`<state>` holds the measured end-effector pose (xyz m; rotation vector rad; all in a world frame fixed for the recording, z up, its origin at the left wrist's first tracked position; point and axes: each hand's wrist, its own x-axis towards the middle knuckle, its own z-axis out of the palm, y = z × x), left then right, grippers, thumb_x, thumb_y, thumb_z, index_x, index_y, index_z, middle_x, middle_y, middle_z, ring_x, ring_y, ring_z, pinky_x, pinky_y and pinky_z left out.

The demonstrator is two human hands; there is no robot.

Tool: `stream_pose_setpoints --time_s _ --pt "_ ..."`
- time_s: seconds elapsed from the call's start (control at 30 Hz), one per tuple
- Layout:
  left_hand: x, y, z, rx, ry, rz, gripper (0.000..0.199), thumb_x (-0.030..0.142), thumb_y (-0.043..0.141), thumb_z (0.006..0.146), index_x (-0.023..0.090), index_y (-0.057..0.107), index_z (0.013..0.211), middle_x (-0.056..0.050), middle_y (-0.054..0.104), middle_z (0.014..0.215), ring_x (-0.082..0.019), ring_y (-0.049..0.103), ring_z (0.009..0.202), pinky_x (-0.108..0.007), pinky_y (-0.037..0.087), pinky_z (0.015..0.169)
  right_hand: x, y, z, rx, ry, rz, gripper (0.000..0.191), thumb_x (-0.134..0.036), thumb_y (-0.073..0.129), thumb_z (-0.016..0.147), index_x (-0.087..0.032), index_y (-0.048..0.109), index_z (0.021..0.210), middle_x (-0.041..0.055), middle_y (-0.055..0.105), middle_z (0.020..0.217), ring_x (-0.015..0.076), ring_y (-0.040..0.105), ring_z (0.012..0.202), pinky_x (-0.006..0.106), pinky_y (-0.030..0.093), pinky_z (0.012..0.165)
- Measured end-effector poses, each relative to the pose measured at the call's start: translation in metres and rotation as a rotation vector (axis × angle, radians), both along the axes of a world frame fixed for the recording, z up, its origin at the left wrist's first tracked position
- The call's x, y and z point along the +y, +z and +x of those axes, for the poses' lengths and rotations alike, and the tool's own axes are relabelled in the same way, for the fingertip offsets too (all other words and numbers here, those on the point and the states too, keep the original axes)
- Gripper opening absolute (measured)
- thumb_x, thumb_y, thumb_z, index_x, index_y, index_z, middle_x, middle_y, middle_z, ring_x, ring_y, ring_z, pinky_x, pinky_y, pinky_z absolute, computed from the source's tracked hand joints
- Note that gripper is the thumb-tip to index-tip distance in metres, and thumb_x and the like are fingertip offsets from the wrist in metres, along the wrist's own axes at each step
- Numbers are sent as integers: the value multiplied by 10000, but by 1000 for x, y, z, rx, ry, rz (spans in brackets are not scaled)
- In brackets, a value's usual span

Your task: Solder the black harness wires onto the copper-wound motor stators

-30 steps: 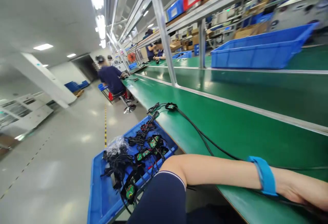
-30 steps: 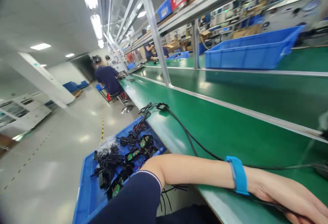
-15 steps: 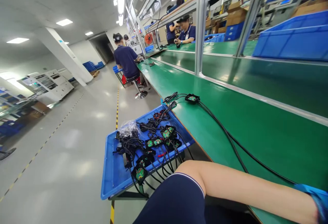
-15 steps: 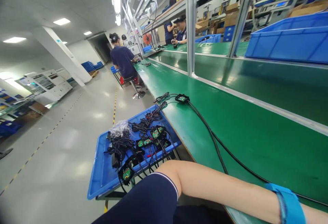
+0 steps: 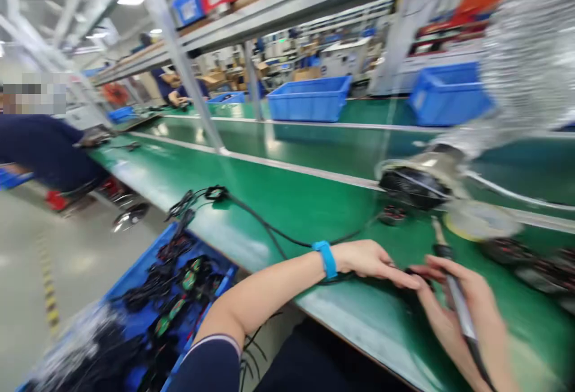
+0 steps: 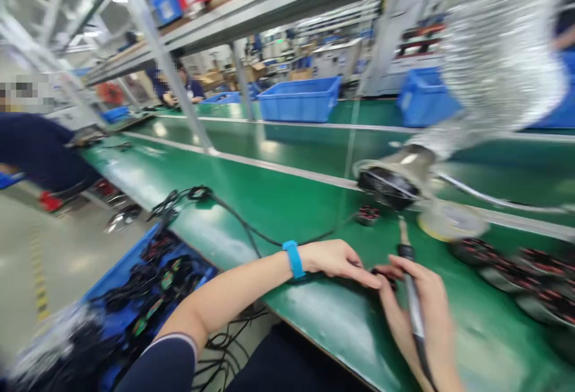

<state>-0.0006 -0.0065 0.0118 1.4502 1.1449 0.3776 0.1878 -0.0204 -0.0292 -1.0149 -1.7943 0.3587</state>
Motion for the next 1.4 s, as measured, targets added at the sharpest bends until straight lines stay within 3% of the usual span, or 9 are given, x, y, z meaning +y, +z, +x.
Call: stream_pose_setpoints --time_s 0.1,0.3,0.57,0.73,0.93,1.07,1.27,1.33,1.4 --pt "0 -6 3 -36 66 17 545 671 811 571 151 677 666 52 448 545 -66 312 509 -249 189 474 -4 0 9 -23 0 46 311 -377 600 940 -251 564 1222 72 646 993 261 630 950 463 507 888" --pt "0 0 3 -166 36 -286 454 591 747 692 158 616 664 93 355 458 -37 213 391 -242 90 415 -10 2 6 20 39 16 262 -245 554 962 -241 542 1224 57 610 1011 198 634 945 362 542 871" --pt "-2 -7 -15 -217 45 -236 514 589 766 715 92 706 828 0 626 652 -42 473 448 -210 344 450 -13 -3 9 59 54 -28 290 -207 517 967 -249 533 1253 71 543 1083 174 664 896 344 584 841" --pt "-3 -5 -17 -217 131 -231 508 551 786 698 77 703 862 -19 647 685 -70 547 505 -217 450 505 -17 -2 7 82 26 -6 305 -200 522 967 -253 528 1268 71 535 1096 175 659 912 339 576 858" --pt "35 14 -3 -21 204 17 278 344 658 872 80 670 787 -6 624 611 -68 537 443 -197 437 464 -20 6 11 123 -106 105 316 -178 543 963 -246 529 1272 65 556 1061 188 635 950 373 539 907" --pt "66 19 -4 79 331 162 199 203 600 893 76 669 756 -19 623 585 -93 566 466 -216 478 498 -21 7 14 138 -128 122 304 -176 536 968 -245 535 1264 67 550 1064 179 631 913 365 538 879" --pt "69 27 -8 141 668 568 315 225 416 992 127 668 1154 -89 717 997 -113 657 762 -237 534 752 -24 10 14 172 -141 155 309 -167 537 966 -252 540 1263 65 557 1061 178 636 899 342 543 839" --pt "63 29 0 220 530 763 312 310 479 978 169 679 1172 -87 710 1076 -160 673 880 -279 535 845 -24 11 14 179 -147 170 309 -167 540 963 -257 546 1260 61 565 1064 179 638 904 338 539 836" --pt "59 27 12 382 237 902 376 433 618 900 191 683 1180 -98 683 1160 -225 665 1004 -324 523 919 -24 11 14 177 -162 184 299 -185 541 964 -260 553 1253 61 576 1059 193 634 918 353 527 845"
